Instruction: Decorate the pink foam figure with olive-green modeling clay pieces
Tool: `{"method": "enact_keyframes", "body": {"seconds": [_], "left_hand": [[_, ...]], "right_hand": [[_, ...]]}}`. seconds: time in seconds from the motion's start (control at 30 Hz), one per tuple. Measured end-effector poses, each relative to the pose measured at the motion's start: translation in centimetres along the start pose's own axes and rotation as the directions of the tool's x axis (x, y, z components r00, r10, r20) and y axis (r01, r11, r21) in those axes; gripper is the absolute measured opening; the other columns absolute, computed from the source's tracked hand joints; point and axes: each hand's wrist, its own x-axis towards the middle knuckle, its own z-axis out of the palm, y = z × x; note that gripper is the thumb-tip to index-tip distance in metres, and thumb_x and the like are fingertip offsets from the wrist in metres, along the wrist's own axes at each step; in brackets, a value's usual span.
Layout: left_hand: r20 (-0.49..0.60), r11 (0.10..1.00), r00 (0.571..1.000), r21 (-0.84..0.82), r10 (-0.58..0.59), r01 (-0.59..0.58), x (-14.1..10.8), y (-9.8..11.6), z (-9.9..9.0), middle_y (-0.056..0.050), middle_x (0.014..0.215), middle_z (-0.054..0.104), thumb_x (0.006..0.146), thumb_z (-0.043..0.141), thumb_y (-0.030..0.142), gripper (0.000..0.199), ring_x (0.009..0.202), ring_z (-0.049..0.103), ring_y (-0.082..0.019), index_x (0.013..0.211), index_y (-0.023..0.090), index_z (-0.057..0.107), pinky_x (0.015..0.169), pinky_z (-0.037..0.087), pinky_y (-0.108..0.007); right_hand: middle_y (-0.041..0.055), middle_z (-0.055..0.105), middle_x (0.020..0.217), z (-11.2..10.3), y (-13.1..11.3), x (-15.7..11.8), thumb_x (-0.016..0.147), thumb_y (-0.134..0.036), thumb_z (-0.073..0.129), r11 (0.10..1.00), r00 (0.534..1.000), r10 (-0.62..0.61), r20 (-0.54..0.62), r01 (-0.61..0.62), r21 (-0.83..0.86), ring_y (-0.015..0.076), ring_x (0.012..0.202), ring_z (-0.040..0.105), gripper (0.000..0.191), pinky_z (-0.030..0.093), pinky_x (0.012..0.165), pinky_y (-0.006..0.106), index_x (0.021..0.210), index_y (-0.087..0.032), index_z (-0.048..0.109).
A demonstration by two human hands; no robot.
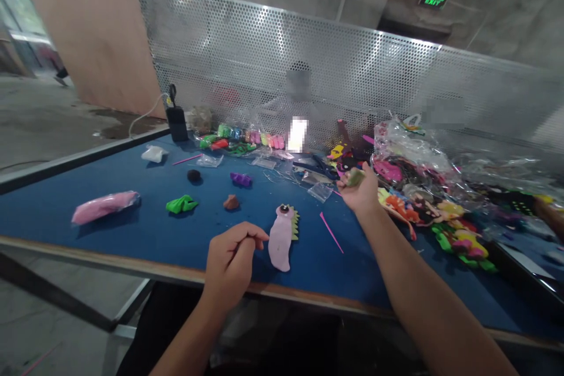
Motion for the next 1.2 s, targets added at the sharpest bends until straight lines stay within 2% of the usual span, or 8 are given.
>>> {"method": "enact_keyframes", "body": {"seconds": [0.13, 0.2, 0.3, 0.43, 0.63, 0.83, 0.97, 1.2], "left_hand": [[-0.006, 1.0, 1.0, -0.015, -0.009, 0.009, 0.0, 0.0, 0.0, 0.001, 0.065, 0.063, 0.084, 0.044, 0.013, 0.029, 0.057, 0.053, -0.012, 0.072, 0.019, 0.07, 0.053, 0.04, -0.024], [-0.011, 0.999, 1.0, -0.033, -0.022, 0.021, 0.1, 0.0, 0.0, 0.001, 0.064, 0.062, 0.083, 0.044, 0.013, 0.029, 0.056, 0.052, -0.012, 0.071, 0.019, 0.07, 0.052, 0.04, -0.023], [-0.014, 0.998, 0.999, -0.048, -0.04, 0.04, 0.2, -0.1, 0.0, 0.002, 0.063, 0.062, 0.083, 0.045, 0.013, 0.029, 0.054, 0.05, -0.011, 0.07, 0.02, 0.07, 0.051, 0.038, -0.023], [-0.016, 0.998, 0.999, -0.052, -0.035, 0.034, 0.1, -0.1, -0.1, 0.002, 0.064, 0.062, 0.083, 0.045, 0.013, 0.03, 0.054, 0.05, -0.011, 0.07, 0.02, 0.07, 0.051, 0.038, -0.023], [-0.004, 0.998, 1.0, -0.049, -0.027, 0.027, 0.0, -0.2, -0.2, 0.001, 0.064, 0.063, 0.083, 0.045, 0.013, 0.029, 0.055, 0.052, -0.012, 0.071, 0.02, 0.07, 0.052, 0.039, -0.024], [-0.02, 0.998, 1.0, -0.056, -0.022, 0.021, 0.0, -0.4, -0.1, 0.001, 0.064, 0.063, 0.083, 0.045, 0.012, 0.03, 0.056, 0.052, -0.012, 0.071, 0.02, 0.071, 0.052, 0.039, -0.024], [-0.035, 0.999, 0.999, -0.054, -0.013, 0.011, -0.2, -0.2, 0.0, 0.001, 0.063, 0.063, 0.082, 0.045, 0.013, 0.029, 0.056, 0.053, -0.013, 0.07, 0.02, 0.07, 0.053, 0.039, -0.024], [-0.023, 0.999, 1.0, -0.03, -0.011, 0.011, -0.1, 0.1, -0.1, 0.0, 0.065, 0.063, 0.082, 0.045, 0.013, 0.029, 0.057, 0.055, -0.013, 0.07, 0.019, 0.071, 0.053, 0.04, -0.025]], "right_hand": [[-0.0042, 0.068, 0.072, 0.2, 0.8, 0.5, 0.09, -0.025, 0.065, 1.0, 1.0, -0.018, 0.015, 0.019, -0.007, 0.0116, 0.061, 0.064, 0.02, 0.051, 0.055, 0.024, 0.076, -0.022, 0.051], [-0.0063, 0.067, 0.072, 0.1, 1.1, 0.8, 0.087, -0.02, 0.071, 1.0, 1.0, -0.026, 0.006, 0.026, -0.012, 0.0107, 0.063, 0.065, 0.02, 0.049, 0.054, 0.021, 0.08, -0.023, 0.053], [-0.0057, 0.066, 0.072, -0.2, 1.1, 0.9, 0.087, -0.03, 0.074, 1.0, 1.0, 0.009, 0.011, -0.008, -0.005, 0.0112, 0.057, 0.061, 0.021, 0.045, 0.046, 0.021, 0.082, -0.024, 0.055], [-0.0016, 0.062, 0.066, -0.4, 0.4, 0.5, 0.098, -0.046, 0.052, 0.995, 0.997, 0.079, 0.004, -0.079, 0.065, 0.013, 0.051, 0.057, 0.029, 0.05, 0.043, 0.025, 0.082, -0.022, 0.057], [0.0043, 0.067, 0.076, 0.0, 0.0, 0.2, 0.105, -0.022, 0.036, 0.978, 0.995, 0.102, 0.008, -0.102, 0.181, 0.0145, 0.075, 0.069, 0.03, 0.062, 0.058, 0.024, 0.084, -0.02, 0.057], [-0.0054, 0.056, 0.056, 0.5, 0.0, 0.4, 0.106, -0.027, 0.048, 0.972, 0.989, 0.136, 0.061, -0.145, 0.186, 0.005, 0.041, 0.051, 0.029, 0.04, 0.034, 0.01, 0.08, -0.02, 0.057], [-0.0107, 0.042, 0.042, 0.0, -0.5, -0.1, 0.103, -0.035, 0.055, 0.977, 0.981, 0.167, 0.101, -0.179, 0.115, 0.0044, 0.027, 0.032, 0.035, 0.021, 0.025, 0.013, 0.071, -0.02, 0.053], [-0.0095, 0.028, 0.034, 0.3, -1.0, -1.2, 0.101, -0.048, 0.051, 0.978, 0.966, 0.207, 0.154, -0.203, -0.037, 0.0085, 0.025, 0.023, 0.054, 0.017, 0.026, 0.02, 0.055, -0.022, 0.036]]}}
